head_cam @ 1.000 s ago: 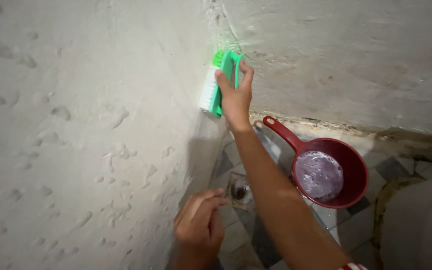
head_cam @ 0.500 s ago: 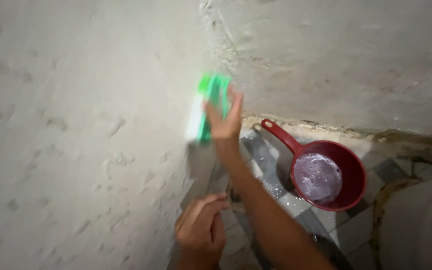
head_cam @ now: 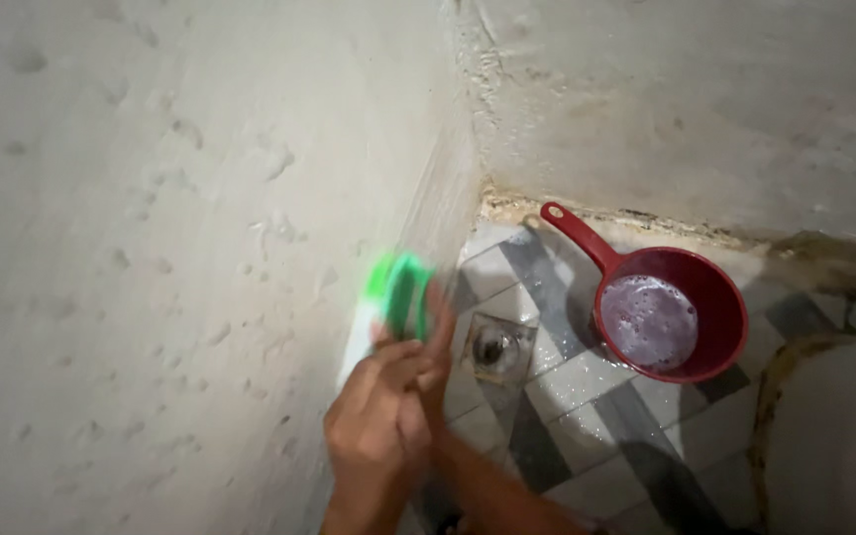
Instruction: The person scrubs a white textured wall in a bathroom using a green brush and soapy water from a red bucket. They repeatedly dip the brush into the bucket and scrub the wall surface near the floor and corner.
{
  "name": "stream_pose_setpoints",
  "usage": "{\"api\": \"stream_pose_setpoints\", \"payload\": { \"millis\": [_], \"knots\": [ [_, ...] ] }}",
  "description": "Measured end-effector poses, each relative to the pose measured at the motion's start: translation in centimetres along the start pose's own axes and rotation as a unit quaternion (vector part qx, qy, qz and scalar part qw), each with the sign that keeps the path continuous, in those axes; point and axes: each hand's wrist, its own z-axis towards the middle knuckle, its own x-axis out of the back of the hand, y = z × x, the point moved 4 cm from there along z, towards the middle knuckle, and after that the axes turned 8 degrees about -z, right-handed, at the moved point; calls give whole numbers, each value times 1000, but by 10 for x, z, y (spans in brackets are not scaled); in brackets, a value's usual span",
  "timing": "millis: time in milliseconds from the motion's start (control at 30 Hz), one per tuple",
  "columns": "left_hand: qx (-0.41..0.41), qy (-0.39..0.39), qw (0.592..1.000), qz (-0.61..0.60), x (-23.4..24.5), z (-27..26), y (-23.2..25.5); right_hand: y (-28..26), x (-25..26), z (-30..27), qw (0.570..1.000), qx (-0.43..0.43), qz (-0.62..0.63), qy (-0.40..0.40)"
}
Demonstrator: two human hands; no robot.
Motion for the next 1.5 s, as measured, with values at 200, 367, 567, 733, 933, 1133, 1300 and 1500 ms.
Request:
{"api": "stream_pose_setpoints", "payload": {
  "millis": [200,367,567,733,933,1133,1300,1500],
  "knots": [
    [65,-21,996,58,13,-19,-4,13,0,114,991,103,85,31],
    [42,-49,997,43,-2,-22,1,60,-3,36,998,-65,-28,-3],
    [46,-65,996,47,1,-27,-3,65,-2,-58,984,171,-22,42],
    [73,-76,992,71,22,-44,-12,61,-2,62,999,-12,31,-3],
    [55,-70,993,71,14,-40,-6,61,7,52,1000,-18,20,-3],
    [73,-63,994,52,4,-32,-15,97,1,-67,997,78,-17,2],
    [107,-72,991,32,4,-39,-31,111,2,50,994,-104,14,-45],
    [73,-79,994,14,-9,-35,-37,119,1,97,999,-3,-35,19]
  ]
}}
